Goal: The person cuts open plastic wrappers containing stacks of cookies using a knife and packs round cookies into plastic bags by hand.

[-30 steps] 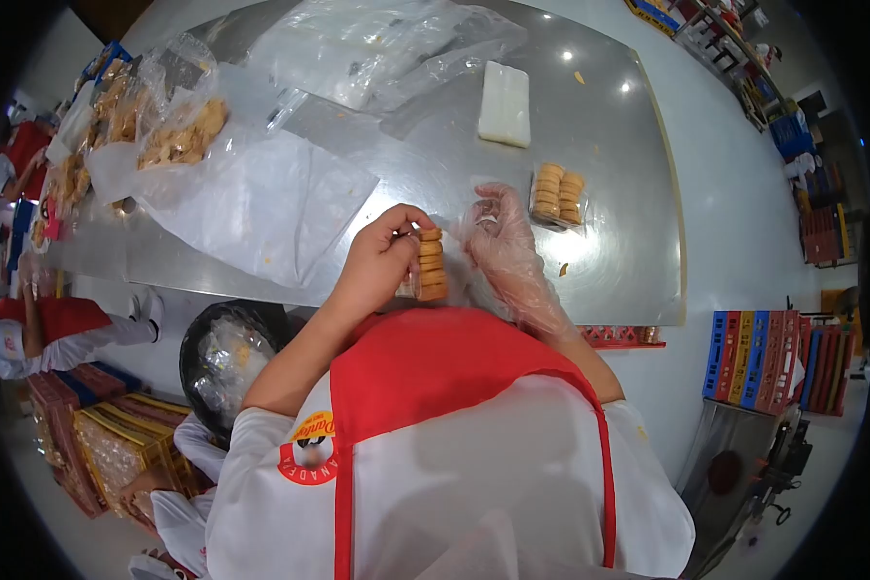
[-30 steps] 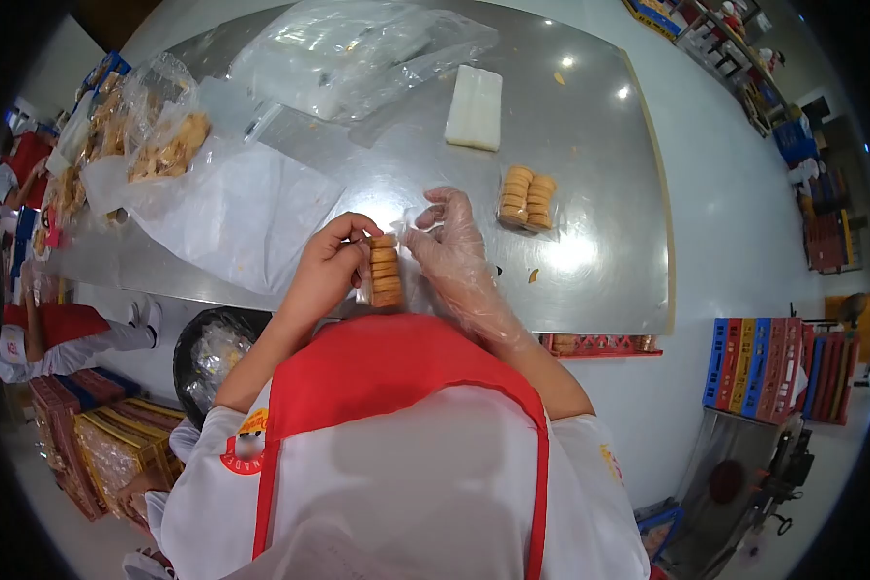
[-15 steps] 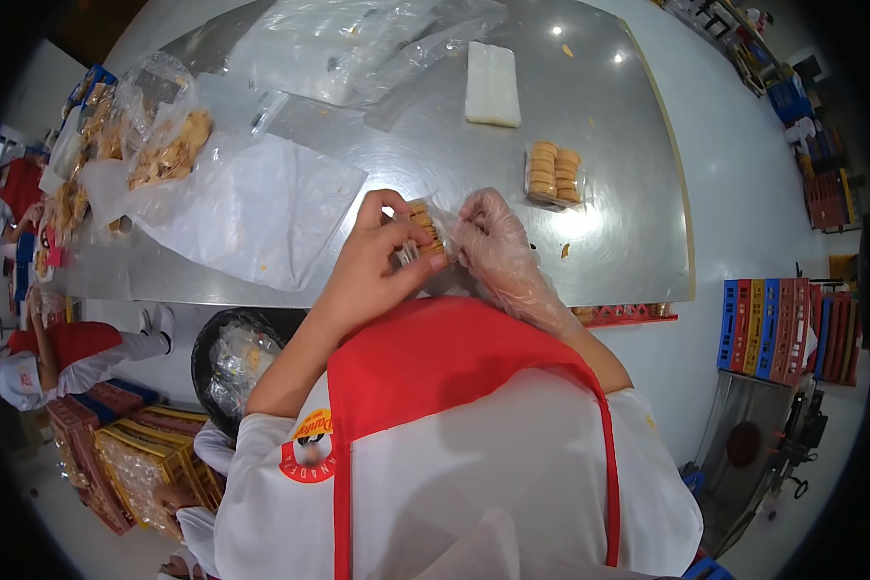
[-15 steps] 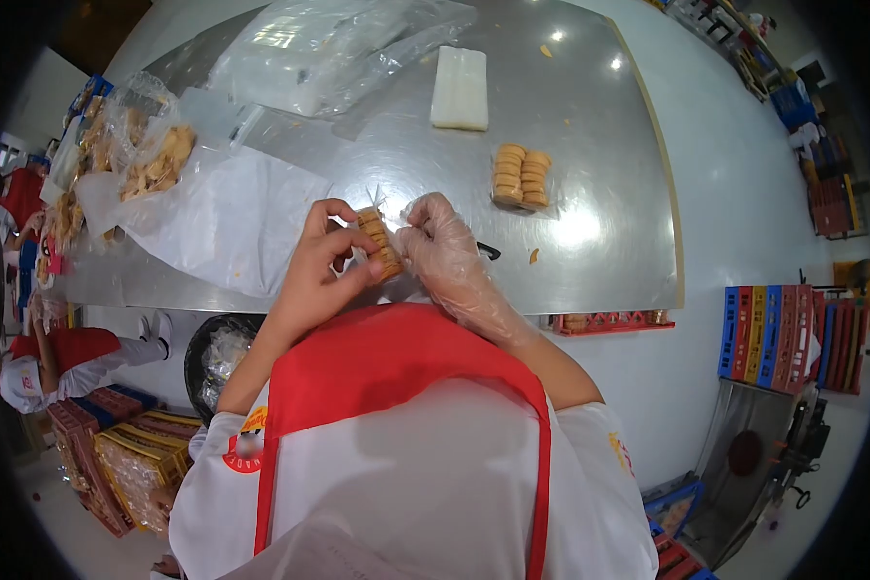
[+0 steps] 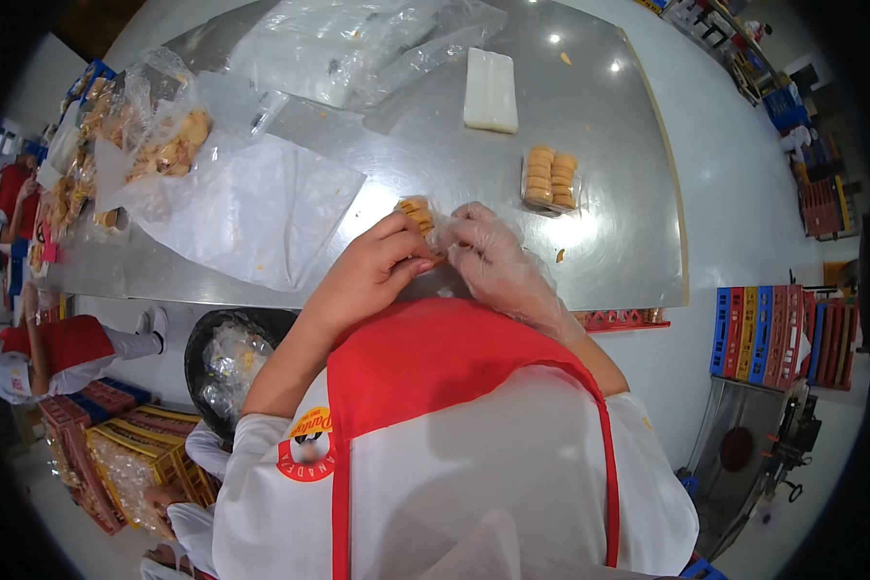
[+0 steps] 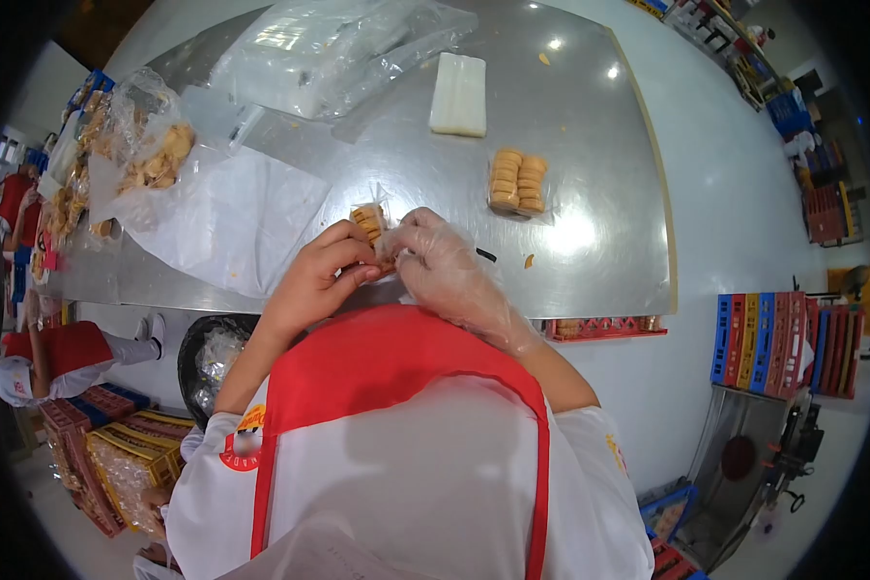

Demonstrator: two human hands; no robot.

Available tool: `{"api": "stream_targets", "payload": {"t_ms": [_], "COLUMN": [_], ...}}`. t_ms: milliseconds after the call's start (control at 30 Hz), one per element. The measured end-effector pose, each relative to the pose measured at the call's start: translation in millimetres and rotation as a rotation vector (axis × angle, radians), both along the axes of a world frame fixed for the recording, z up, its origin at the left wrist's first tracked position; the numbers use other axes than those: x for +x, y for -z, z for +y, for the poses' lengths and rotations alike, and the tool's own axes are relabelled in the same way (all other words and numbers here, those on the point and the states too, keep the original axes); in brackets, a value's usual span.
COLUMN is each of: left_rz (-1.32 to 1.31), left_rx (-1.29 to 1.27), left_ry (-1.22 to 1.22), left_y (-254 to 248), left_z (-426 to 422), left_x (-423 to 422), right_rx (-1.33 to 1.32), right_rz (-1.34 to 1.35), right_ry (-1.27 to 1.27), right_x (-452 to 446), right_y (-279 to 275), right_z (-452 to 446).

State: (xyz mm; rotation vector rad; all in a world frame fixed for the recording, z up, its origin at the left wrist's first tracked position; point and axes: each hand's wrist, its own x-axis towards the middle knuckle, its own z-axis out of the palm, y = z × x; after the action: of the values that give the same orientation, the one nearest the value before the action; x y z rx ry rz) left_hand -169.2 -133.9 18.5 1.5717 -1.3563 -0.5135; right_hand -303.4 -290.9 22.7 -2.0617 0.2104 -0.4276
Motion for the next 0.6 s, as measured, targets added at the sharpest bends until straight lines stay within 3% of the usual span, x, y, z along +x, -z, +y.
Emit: {"api": "stream_targets", "payload": {"t_ms": [67,167,600], "left_rz": [-0.013,-0.025,0.109], "left_rx": [0.004,-0.006,-0.157], "left_ry": [-0.024,-0.05,-0.116], "left_y": [0.2,2.9,31.9], "left_z": [-0.9,-1.9,-5.2], "left_x": [0.1,1.0,-9.5], "right_rx": [-0.194,-0.158,-0.171], "right_rz": [-0.065,0.032,-0.149], "right_ry": [-0.039,-0.028,-0.031], "right_x": [-2.3,-0.5,-0.7], "right_y": [-8.0,-13.8,18.7], "right_z": [4.0,8.4,0.6]}}
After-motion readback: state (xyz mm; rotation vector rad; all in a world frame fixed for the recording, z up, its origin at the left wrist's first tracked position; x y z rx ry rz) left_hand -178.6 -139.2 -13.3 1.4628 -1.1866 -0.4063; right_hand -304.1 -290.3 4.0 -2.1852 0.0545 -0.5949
